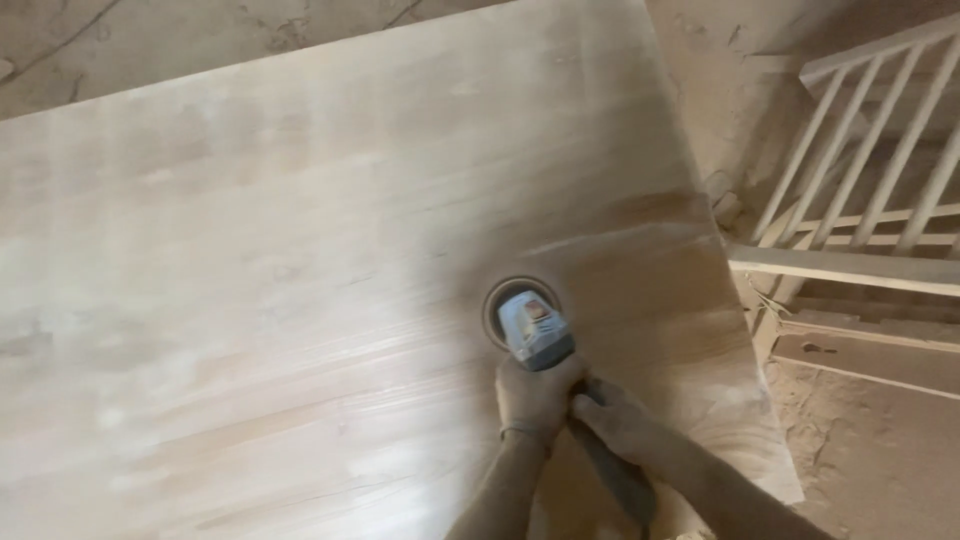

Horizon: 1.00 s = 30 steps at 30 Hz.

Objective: Sanding the surface of a wooden table using a power sander.

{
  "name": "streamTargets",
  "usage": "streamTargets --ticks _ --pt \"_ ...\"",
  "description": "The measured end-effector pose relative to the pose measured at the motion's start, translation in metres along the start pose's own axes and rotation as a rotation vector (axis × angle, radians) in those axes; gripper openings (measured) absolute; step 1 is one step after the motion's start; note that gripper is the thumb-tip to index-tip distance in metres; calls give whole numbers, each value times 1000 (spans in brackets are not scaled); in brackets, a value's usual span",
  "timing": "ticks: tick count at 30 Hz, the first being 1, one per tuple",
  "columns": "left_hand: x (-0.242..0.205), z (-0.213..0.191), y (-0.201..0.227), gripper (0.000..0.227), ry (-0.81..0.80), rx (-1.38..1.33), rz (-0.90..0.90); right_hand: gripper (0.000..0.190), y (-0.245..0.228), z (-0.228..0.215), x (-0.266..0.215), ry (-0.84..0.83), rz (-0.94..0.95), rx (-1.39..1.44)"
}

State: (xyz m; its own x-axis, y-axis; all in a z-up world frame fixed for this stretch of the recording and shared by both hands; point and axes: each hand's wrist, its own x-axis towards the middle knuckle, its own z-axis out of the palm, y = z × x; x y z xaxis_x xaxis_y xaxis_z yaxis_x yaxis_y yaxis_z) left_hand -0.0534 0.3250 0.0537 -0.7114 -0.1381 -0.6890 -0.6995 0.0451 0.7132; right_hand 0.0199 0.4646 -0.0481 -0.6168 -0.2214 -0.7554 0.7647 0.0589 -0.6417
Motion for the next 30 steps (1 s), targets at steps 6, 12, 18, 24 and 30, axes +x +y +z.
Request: streamTargets --ticks 6,12,18,24,30 --pt "4 106 1 37 -161 305 17 31 -3 -92 -39 169 126 236" --pt "17 187 13 54 -271 462 28 29 8 -157 -47 227 77 415" --pt "22 174 22 62 -404 864 49 42 24 -120 -30 388 193 610" --pt "12 75 -22 31 -118 15 -79 24 11 -60 -9 129 87 176" --pt "7 148 -1 35 -147 296 -3 31 23 -127 -21 171 151 135"
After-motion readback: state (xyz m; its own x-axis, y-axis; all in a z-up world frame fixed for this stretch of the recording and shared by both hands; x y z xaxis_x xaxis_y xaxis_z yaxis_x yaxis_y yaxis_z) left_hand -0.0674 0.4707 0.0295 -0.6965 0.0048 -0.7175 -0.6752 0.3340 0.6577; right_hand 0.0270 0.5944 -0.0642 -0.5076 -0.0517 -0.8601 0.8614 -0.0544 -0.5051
